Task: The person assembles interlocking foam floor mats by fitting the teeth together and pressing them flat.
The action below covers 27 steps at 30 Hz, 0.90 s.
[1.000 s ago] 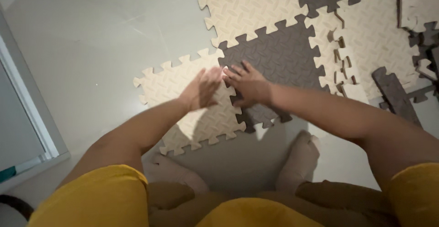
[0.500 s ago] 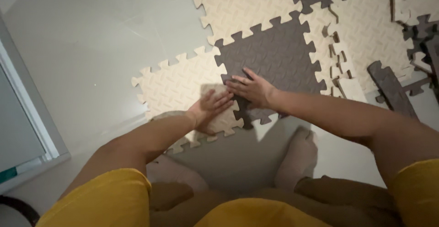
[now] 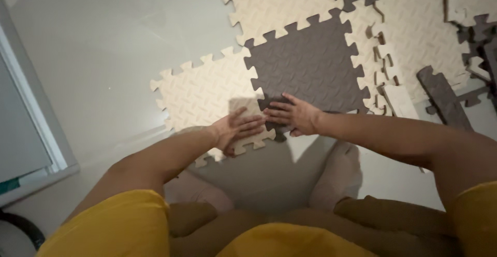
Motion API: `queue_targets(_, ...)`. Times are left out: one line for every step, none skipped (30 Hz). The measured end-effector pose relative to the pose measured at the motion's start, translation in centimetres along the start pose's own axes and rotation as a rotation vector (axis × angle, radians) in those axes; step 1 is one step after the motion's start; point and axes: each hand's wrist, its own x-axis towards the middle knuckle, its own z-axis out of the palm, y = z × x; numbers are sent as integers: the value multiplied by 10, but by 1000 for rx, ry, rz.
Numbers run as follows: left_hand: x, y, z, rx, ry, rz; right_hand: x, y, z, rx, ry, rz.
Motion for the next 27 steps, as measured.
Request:
queue_targets(0, 0, 3, 9, 53, 15, -2, 3, -1, 15, 40, -20)
queue_targets(3, 1, 6, 17, 106, 29, -6, 7, -2, 31, 79, -40)
queue_targets(3, 1, 11, 25, 156, 45, -8, 10, -5, 49, 121, -62)
queue_targets(5, -2, 15, 21, 186, 39, -9, 15, -9, 74, 110, -49)
queue_targets(9, -1, 19, 10, 215, 41, -13, 18, -9, 107, 95, -39)
queue_targets(12, 0, 21, -1, 244, 42, -15, 18, -10, 139, 80, -29)
queue_targets(14, 1, 22, 31, 199, 34, -17, 18, -11, 139, 98, -31)
queue_targets(14, 2, 22, 63, 155, 26, -20, 18, -11, 139, 116, -33)
queue_targets(13, 1, 19, 102, 112, 15, -22, 20, -11, 134, 135, -29)
queue_targets(13, 1, 17, 84, 108, 16, -22, 20, -12, 117, 109, -25)
queue_targets(12, 0, 15, 69, 103, 17, -21, 17, -12, 101, 84, -18)
queue_targets(11, 0, 14, 55, 99, 19, -21, 15, -12, 84, 58, -12)
queue_targets(12, -1, 13, 27, 94, 14, -20, 13, -12, 82, 63, 0)
queue_targets(14, -1, 13, 0, 90, 9, -17, 11, -14, 79, 68, 11)
queue_targets(16, -2, 12, -25, 89, 4, -18, 12, -15, 74, 71, 25)
queue_targets(16, -5, 13, 1, 106, 17, -21, 13, -16, 79, 37, 36)
queue_targets(14, -7, 15, 26, 123, 30, -22, 13, -19, 85, 3, 45)
queue_targets(14, -9, 17, 50, 139, 42, -23, 14, -22, 91, -30, 55)
queue_targets(15, -10, 19, 77, 138, 44, -24, 14, -24, 78, -35, 57)
queue_targets(16, -10, 21, 104, 137, 46, -26, 15, -26, 65, -41, 59)
queue_targets(18, -11, 23, 132, 135, 49, -26, 16, -25, 54, -45, 62)
queue_targets(20, -11, 23, 117, 109, 59, -27, 16, -24, 52, -41, 50)
queue_targets(22, -14, 22, 107, 83, 69, -26, 18, -23, 51, -36, 44)
queue_targets(24, -17, 20, 96, 57, 78, -25, 21, -20, 49, -30, 37)
queue_targets(30, -21, 15, 143, 65, 69, -26, 27, -16, 93, 11, 34)
queue_targets(35, -26, 8, 189, 74, 60, -26, 34, -11, 137, 52, 32)
queue_targets(39, -31, -2, 235, 79, 49, -28, 42, -7, 181, 99, 28)
